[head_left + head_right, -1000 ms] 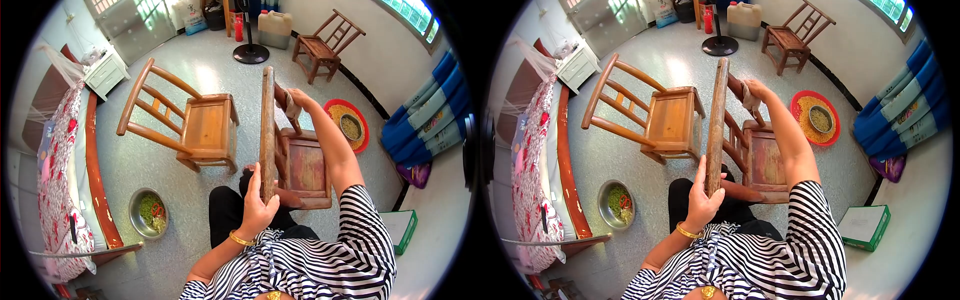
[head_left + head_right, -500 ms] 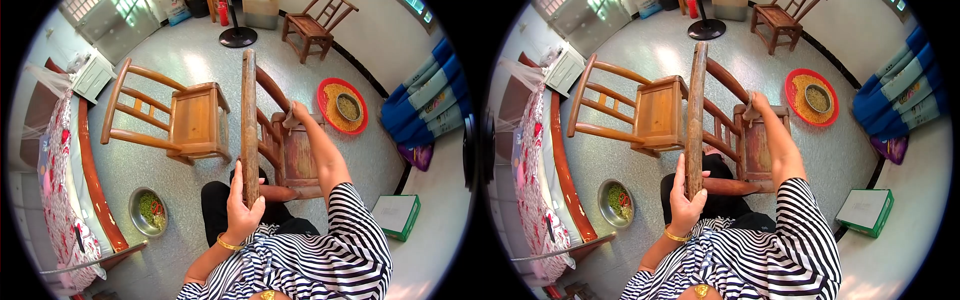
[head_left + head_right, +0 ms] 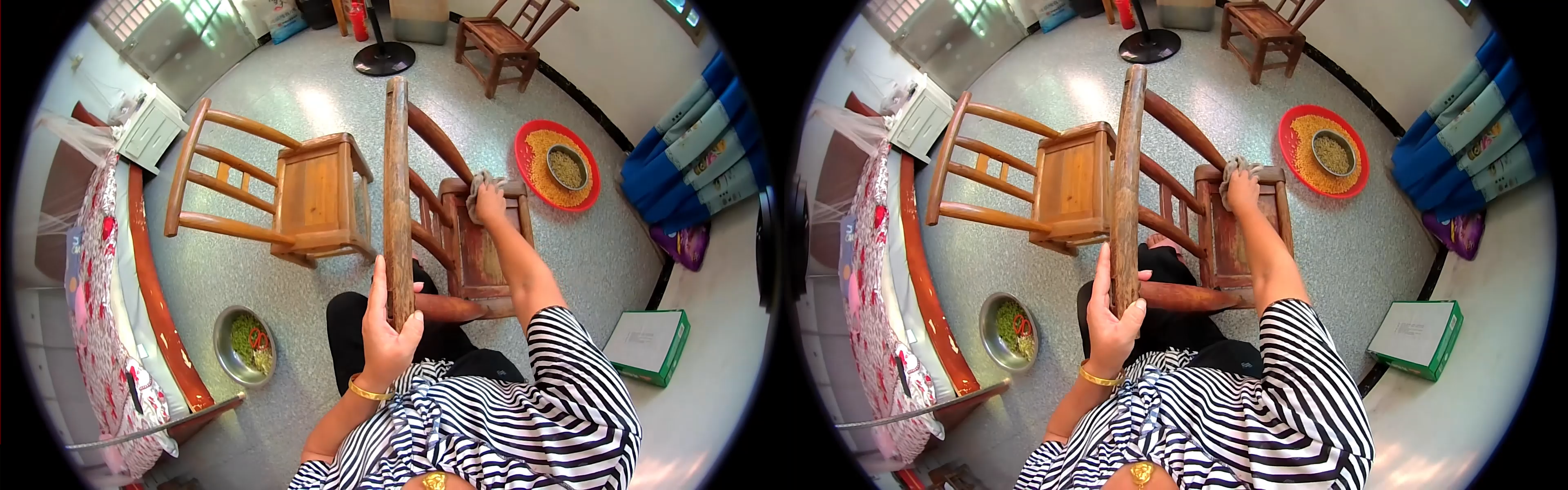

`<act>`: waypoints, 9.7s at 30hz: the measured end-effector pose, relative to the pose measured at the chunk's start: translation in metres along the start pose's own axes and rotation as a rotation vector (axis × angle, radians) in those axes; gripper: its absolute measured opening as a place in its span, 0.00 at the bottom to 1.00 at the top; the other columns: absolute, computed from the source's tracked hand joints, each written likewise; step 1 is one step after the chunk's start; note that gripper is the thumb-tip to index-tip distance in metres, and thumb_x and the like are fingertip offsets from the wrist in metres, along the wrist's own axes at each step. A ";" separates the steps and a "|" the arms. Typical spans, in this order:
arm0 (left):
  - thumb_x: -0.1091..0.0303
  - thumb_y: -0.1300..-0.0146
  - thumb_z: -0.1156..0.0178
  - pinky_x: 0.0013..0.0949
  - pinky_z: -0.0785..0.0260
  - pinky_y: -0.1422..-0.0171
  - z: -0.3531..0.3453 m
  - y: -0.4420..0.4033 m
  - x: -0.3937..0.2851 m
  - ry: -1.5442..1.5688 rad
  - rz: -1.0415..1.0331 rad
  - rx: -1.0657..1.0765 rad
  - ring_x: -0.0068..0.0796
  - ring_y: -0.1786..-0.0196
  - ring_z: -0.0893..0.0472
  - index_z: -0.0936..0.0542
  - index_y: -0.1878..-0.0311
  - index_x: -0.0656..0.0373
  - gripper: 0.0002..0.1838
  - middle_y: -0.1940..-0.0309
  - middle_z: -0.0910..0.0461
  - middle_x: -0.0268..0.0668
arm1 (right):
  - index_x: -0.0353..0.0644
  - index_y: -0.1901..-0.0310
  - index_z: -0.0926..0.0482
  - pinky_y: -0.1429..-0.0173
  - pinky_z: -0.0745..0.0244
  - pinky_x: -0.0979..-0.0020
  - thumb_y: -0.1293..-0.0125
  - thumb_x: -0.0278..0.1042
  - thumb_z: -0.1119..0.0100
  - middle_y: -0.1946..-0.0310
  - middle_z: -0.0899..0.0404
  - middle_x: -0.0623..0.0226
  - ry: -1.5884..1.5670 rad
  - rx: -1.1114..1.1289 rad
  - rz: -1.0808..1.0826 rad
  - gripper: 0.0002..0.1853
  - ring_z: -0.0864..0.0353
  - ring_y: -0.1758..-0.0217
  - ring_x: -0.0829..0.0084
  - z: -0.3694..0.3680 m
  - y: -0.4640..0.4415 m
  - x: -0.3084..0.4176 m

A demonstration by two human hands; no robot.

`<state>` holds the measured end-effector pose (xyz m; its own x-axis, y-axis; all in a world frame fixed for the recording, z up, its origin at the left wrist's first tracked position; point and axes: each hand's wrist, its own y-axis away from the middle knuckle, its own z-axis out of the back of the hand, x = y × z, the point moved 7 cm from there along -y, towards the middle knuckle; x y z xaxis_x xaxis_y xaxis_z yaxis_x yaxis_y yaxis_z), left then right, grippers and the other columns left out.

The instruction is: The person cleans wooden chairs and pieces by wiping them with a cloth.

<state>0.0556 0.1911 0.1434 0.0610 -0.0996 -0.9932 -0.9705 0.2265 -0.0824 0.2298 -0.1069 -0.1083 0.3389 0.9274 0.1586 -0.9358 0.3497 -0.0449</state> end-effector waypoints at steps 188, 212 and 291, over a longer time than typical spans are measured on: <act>0.76 0.44 0.51 0.28 0.35 0.42 -0.001 -0.011 -0.004 -0.009 0.026 0.018 0.29 0.46 0.27 0.52 0.30 0.66 0.37 0.44 0.32 0.43 | 0.40 0.61 0.20 0.55 0.27 0.64 0.55 0.32 0.42 0.65 0.20 0.54 -0.695 0.482 0.299 0.16 0.20 0.62 0.60 0.011 0.008 0.066; 0.75 0.45 0.49 0.27 0.35 0.42 0.003 -0.013 0.004 0.001 -0.034 0.030 0.26 0.47 0.27 0.52 0.30 0.68 0.38 0.46 0.31 0.42 | 0.40 0.53 0.22 0.54 0.27 0.66 0.53 0.30 0.45 0.60 0.21 0.56 -0.489 0.932 0.277 0.21 0.21 0.59 0.63 0.020 0.142 0.013; 0.57 0.31 0.60 0.33 0.37 0.37 -0.008 0.001 0.048 0.906 0.255 -0.179 0.29 0.42 0.28 0.34 0.39 0.57 0.21 0.42 0.31 0.36 | 0.37 0.63 0.24 0.47 0.33 0.61 0.56 0.38 0.38 0.56 0.28 0.56 -0.640 -0.141 0.872 0.19 0.30 0.52 0.55 0.298 0.180 0.189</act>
<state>0.0556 0.1793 0.0965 -0.2877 -0.7964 -0.5319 -0.9555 0.2009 0.2160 0.0960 0.0916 0.2074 -0.5873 0.6370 0.4993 -0.7964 -0.3445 -0.4971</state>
